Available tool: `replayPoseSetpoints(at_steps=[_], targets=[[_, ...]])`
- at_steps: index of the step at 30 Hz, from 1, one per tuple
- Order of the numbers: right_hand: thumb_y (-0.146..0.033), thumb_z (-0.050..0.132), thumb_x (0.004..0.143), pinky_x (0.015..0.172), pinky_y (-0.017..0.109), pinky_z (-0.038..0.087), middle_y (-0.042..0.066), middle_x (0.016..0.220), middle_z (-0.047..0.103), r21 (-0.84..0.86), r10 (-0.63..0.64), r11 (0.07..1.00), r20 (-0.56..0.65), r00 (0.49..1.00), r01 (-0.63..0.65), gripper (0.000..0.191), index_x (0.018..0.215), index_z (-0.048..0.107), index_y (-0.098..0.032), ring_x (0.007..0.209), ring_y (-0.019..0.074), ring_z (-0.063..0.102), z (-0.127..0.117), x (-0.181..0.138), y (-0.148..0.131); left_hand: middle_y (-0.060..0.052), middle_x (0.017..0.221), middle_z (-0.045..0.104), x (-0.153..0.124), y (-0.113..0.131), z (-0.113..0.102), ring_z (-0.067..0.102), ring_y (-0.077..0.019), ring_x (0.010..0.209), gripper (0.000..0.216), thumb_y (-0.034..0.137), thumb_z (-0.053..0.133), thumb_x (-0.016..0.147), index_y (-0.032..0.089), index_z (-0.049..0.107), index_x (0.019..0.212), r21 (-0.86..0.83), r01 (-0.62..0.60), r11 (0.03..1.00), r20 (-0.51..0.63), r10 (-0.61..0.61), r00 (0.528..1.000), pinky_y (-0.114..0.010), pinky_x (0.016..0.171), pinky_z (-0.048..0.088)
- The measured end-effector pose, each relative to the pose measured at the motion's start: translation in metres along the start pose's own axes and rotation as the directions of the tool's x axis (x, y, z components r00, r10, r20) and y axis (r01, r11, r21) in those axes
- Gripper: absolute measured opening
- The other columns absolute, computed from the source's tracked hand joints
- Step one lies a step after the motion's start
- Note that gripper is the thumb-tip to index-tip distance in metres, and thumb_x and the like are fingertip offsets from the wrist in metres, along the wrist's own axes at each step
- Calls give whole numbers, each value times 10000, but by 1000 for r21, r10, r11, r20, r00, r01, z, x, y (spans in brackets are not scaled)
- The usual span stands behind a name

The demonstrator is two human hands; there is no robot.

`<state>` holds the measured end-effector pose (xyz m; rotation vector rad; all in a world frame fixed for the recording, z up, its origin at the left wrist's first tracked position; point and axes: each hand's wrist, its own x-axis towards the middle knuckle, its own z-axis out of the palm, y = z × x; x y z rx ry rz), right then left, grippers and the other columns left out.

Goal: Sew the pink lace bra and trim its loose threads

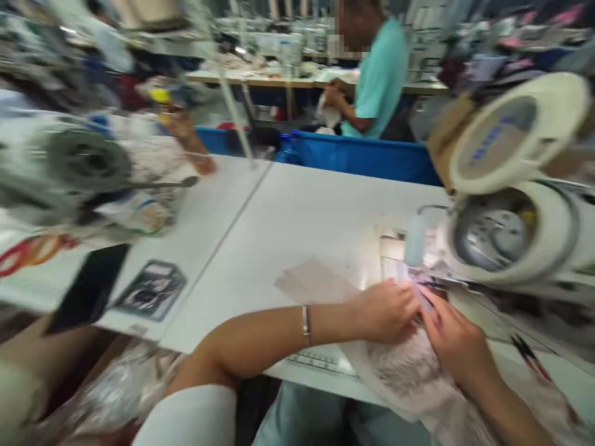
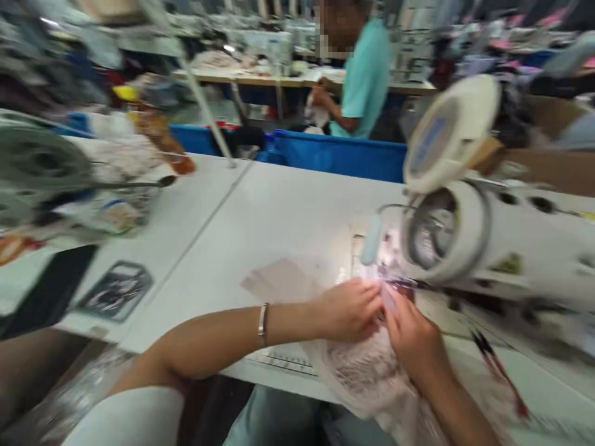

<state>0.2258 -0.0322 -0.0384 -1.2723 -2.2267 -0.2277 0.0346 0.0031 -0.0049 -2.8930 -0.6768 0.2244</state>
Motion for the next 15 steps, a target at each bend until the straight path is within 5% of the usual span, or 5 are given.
replayPoseSetpoints(at_steps=[2,4,15], targets=[[-347,311,1140,817,304,566,139,1098,668,-30,107,994,8,994,-107,392,1282,576,-95,885,224,681,-12,-14,1,-201,1300,582,13,5,7,548,-263,1198,463,444,435,1009,69,583,1236,-186,14,982,-275,-66,959,-375,945,502],[-296,331,1124,792,295,570,122,1072,679,-16,159,987,-12,987,-159,350,1253,592,-102,875,219,686,-9,-14,-1,-219,1259,606,14,5,17,571,-290,1147,424,411,499,979,47,601,1169,-241,-16,970,-397,-83,914,-401,913,501],[-169,325,1117,810,281,528,89,1004,658,-35,105,994,-6,994,-105,343,1298,604,-85,908,205,661,-6,-12,-8,-216,1302,596,7,6,19,560,-316,1182,445,380,495,978,17,575,1225,-232,-16,973,-417,-85,905,-416,938,491]])
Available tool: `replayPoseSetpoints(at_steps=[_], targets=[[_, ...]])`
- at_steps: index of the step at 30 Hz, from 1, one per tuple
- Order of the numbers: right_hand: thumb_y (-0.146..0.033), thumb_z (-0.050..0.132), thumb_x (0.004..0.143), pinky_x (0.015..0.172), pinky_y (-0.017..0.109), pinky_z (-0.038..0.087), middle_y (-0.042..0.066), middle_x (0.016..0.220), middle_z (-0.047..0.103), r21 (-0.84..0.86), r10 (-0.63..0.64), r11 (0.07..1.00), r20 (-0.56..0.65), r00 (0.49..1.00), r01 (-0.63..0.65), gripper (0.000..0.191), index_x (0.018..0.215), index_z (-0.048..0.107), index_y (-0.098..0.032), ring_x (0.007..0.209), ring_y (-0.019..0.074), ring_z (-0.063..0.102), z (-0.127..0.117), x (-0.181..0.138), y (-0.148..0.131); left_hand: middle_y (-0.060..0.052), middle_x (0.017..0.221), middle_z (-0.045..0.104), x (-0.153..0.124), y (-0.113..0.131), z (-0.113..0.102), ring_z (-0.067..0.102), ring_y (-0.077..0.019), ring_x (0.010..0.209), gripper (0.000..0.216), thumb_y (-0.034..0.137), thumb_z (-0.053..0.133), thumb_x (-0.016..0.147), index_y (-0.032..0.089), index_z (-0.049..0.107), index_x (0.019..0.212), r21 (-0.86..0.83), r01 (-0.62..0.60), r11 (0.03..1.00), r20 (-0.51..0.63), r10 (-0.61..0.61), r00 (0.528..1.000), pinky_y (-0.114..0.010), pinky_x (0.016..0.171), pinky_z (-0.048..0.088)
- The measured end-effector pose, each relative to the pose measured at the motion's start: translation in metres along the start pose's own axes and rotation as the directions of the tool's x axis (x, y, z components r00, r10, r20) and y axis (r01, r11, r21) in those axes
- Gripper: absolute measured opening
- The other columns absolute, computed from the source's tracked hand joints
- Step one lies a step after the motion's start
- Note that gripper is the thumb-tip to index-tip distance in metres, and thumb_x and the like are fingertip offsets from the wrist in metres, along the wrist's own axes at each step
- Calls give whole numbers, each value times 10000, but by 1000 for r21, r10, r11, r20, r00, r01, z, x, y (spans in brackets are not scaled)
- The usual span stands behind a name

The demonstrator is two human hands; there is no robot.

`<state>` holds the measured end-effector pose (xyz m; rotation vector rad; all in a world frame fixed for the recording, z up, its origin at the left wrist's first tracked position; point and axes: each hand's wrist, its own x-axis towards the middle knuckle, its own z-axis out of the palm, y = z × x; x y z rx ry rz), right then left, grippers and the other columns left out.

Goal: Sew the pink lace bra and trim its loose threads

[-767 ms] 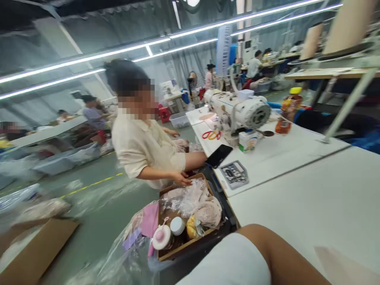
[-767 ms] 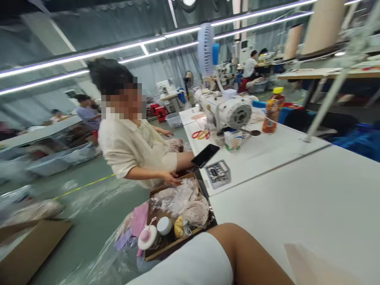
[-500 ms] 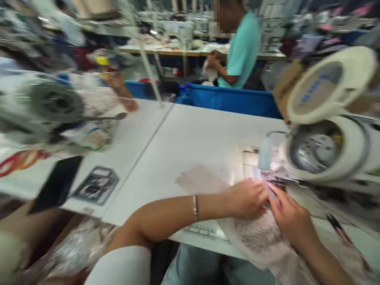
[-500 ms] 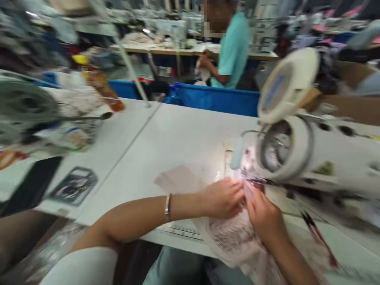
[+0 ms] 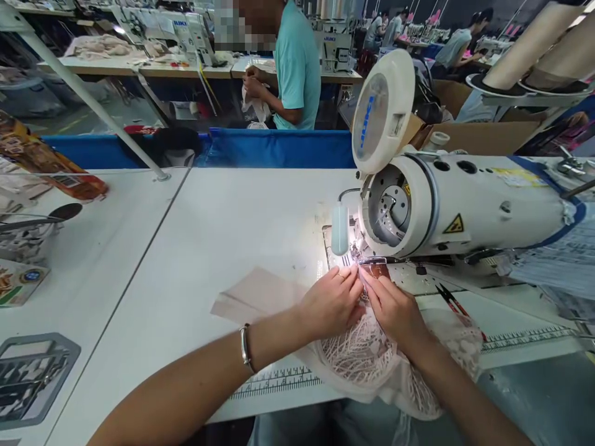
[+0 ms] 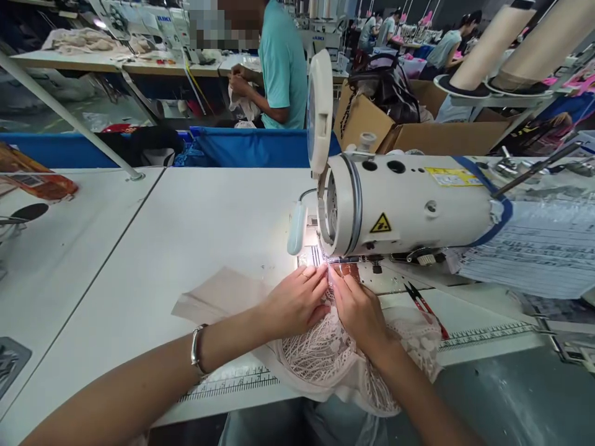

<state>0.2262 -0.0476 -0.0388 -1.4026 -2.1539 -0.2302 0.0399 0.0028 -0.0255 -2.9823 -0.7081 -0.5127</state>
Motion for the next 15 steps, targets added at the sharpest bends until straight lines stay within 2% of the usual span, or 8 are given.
replayPoseSetpoints(at_steps=[8,15], targets=[[-163,262,1114,678,284,528,111,954,640,-130,-43,990,58,997,51,408,1270,621,-47,739,183,638,2,2,-2,-258,1364,551,-4,1,4,513,-334,1282,524,372,387,1022,-51,496,1312,33,-11,999,6,11,1000,-449,1074,434],[-154,240,1103,680,288,536,127,1036,654,-162,1,987,125,992,20,421,1306,598,-65,778,192,651,3,4,-4,-221,1326,574,-2,0,0,553,-323,1174,499,377,450,991,-14,528,1292,-19,19,1000,42,-18,999,-434,1005,466]])
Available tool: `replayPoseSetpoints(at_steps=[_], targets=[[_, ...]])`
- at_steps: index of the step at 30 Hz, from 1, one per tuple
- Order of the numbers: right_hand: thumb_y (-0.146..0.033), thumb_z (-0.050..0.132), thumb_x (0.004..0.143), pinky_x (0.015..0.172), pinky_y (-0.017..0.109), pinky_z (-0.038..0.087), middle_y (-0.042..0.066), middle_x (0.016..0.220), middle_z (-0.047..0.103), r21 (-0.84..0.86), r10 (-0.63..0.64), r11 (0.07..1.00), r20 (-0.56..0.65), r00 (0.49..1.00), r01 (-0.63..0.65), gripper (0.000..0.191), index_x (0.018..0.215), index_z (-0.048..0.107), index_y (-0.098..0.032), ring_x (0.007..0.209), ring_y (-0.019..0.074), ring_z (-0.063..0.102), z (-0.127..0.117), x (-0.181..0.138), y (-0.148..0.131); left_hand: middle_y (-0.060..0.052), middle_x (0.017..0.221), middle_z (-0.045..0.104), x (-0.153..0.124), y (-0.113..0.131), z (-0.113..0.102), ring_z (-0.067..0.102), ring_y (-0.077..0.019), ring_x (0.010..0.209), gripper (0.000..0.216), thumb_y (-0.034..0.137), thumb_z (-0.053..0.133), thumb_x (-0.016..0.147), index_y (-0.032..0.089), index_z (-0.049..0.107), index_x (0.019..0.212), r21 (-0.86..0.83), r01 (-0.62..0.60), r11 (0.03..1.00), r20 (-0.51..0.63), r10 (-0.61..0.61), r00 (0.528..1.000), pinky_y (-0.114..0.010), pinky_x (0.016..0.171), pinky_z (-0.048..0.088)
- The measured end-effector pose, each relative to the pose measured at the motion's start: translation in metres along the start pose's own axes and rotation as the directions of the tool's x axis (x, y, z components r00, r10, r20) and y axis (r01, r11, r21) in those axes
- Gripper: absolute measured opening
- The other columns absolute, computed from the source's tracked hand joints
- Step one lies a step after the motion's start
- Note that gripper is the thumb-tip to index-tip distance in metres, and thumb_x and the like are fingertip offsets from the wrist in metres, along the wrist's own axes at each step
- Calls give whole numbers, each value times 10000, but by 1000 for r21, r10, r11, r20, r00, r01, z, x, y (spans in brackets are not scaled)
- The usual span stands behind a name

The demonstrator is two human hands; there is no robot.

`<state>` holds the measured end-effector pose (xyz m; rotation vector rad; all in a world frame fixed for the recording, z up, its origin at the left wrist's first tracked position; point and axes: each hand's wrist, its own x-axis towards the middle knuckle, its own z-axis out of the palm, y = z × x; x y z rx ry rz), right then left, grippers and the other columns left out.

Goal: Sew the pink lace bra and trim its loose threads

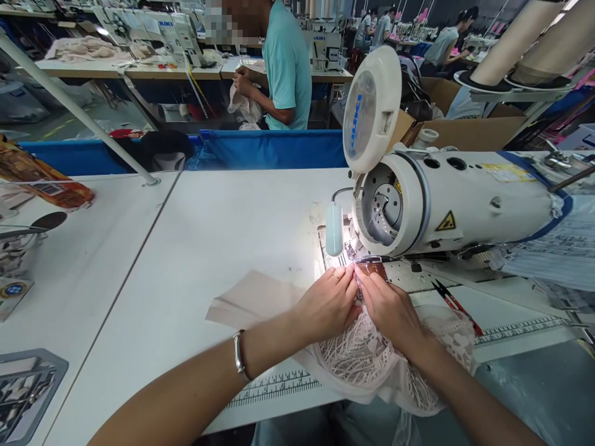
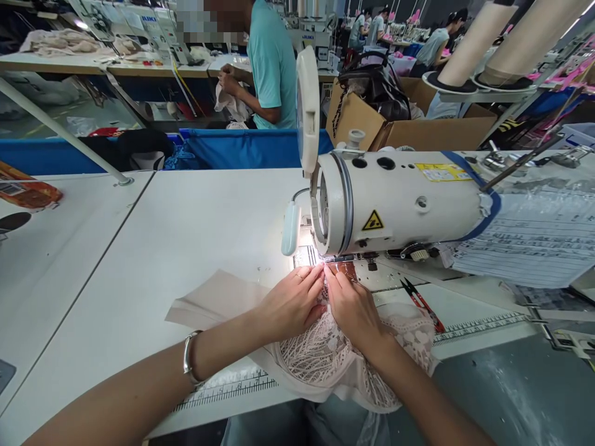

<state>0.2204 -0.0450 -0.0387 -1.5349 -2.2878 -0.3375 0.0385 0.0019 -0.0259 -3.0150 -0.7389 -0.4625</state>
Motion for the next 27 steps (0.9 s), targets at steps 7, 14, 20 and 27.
replayPoseSetpoints(at_steps=[7,14,20,27], targets=[[-163,265,1112,662,291,525,109,996,650,28,-7,1000,-33,999,8,400,1239,629,-59,778,197,654,-4,2,-1,-220,1396,535,0,-4,0,522,-328,1228,557,414,486,983,-12,493,1341,-7,16,1000,21,-16,1000,-443,1039,421],[-174,255,1101,622,293,500,98,993,653,33,32,999,-14,999,-31,422,1265,631,-74,727,188,641,-5,4,-1,-197,1423,532,-3,-5,-1,513,-312,1265,561,437,443,1014,-4,489,1357,6,41,999,-1,-41,999,-441,1084,372],[-190,249,1090,586,283,473,88,919,645,16,48,999,5,999,-48,439,1274,634,-86,679,185,622,-3,5,-1,-204,1440,520,-3,-5,-3,505,-316,1289,593,482,387,1031,18,468,1391,74,59,995,28,-61,998,-484,1098,342],[-179,278,1065,561,274,465,91,886,622,26,62,998,45,997,-63,427,1274,640,-95,672,185,607,-2,6,1,-220,1449,508,-2,-7,-3,504,-313,1298,600,475,396,1030,6,458,1398,94,53,994,37,-57,998,-473,1083,360]])
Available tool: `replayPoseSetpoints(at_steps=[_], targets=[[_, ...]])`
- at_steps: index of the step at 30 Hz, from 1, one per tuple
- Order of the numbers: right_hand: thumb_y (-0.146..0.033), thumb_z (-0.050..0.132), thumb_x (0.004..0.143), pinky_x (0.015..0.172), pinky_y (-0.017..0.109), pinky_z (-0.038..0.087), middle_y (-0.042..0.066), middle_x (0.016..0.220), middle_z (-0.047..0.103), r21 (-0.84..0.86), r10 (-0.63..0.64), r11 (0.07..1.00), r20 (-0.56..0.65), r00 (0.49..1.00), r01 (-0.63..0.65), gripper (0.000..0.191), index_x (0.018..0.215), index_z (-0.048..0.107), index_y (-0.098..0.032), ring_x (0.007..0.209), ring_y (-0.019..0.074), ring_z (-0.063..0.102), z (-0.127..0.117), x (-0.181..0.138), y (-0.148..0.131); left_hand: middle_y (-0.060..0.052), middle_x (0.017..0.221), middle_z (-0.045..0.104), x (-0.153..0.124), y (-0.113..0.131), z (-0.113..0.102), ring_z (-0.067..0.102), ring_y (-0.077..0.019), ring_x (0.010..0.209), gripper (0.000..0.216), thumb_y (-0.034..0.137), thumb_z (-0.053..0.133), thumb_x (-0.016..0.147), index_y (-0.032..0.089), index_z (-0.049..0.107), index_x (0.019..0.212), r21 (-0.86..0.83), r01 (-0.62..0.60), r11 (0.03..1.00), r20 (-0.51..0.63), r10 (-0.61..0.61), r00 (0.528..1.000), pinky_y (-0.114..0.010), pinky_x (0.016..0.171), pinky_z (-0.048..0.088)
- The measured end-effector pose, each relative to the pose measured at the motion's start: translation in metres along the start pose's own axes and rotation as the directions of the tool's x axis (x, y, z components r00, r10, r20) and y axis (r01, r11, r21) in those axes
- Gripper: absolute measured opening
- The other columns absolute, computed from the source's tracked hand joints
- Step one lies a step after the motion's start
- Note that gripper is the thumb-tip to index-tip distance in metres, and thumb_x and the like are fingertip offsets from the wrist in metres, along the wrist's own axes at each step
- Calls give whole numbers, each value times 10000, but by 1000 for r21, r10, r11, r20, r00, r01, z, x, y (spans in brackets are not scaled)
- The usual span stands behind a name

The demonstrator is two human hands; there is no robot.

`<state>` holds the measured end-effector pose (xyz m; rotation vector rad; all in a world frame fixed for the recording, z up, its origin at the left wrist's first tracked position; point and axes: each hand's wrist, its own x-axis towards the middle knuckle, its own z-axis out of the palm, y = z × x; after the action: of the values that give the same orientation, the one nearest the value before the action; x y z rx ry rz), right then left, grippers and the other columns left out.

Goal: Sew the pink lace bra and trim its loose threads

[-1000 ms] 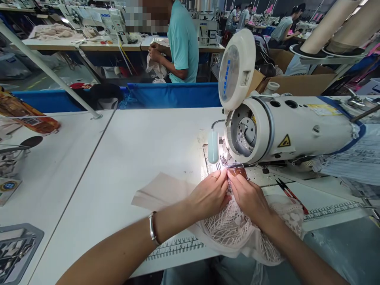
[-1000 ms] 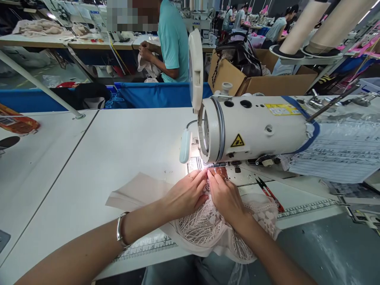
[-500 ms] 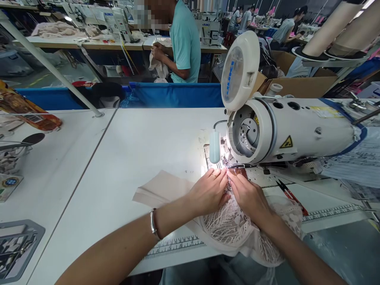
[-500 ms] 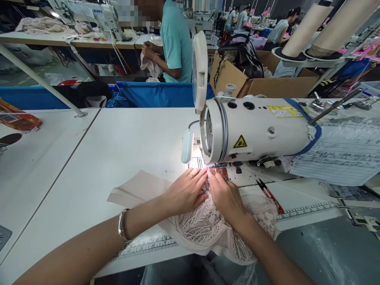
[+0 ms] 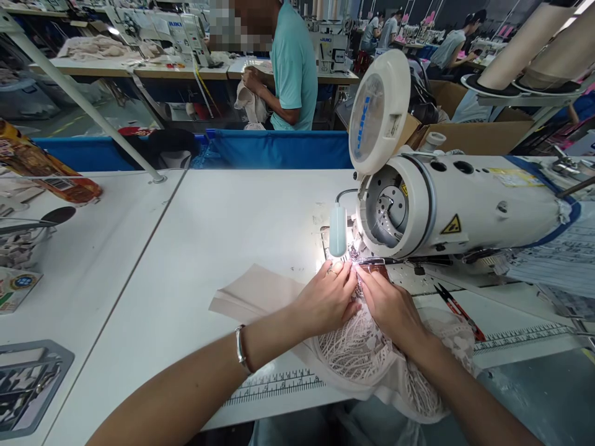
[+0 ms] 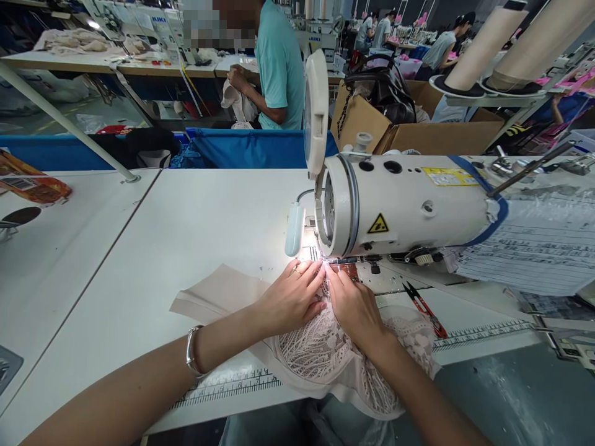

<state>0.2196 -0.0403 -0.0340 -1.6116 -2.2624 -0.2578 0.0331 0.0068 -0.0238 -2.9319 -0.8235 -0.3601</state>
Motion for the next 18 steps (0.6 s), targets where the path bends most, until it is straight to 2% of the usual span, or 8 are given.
replayPoseSetpoints(at_steps=[5,11,14,16,18], targets=[[-182,262,1077,553,280,458,81,860,612,-2,-11,1000,-16,1000,11,428,1261,639,-93,649,187,606,1,1,1,-216,1458,502,-1,0,3,504,-316,1302,604,483,373,1035,13,460,1405,9,2,1000,-4,-2,1000,-486,1099,348],[-151,257,1059,588,278,473,97,929,642,27,-29,999,-34,999,30,405,1243,614,-92,704,199,635,-3,4,0,-215,1442,519,0,0,3,510,-313,1301,605,486,370,1039,5,496,1383,68,-4,998,-34,6,999,-472,1091,375],[-130,291,1019,581,289,464,99,926,659,44,15,999,-13,1000,-14,354,1206,591,-107,702,216,645,-5,3,2,-190,1339,607,-1,4,-2,550,-293,1249,471,361,355,1060,20,610,1262,158,-125,980,-9,128,992,-431,1065,414],[-146,344,995,535,290,415,71,815,655,20,69,997,23,997,-69,277,1133,584,-135,627,224,631,-5,2,5,-174,1285,638,-3,10,-7,574,-289,1215,368,237,394,1036,37,634,1230,204,-219,954,33,217,976,-413,1044,438],[-177,400,977,494,282,348,34,690,626,-13,132,991,64,989,-132,191,1064,569,-162,544,225,602,-4,0,8,-185,1302,624,-7,17,-10,569,-314,1229,362,183,439,994,36,600,1283,223,-235,946,46,230,972,-440,1054,437]])
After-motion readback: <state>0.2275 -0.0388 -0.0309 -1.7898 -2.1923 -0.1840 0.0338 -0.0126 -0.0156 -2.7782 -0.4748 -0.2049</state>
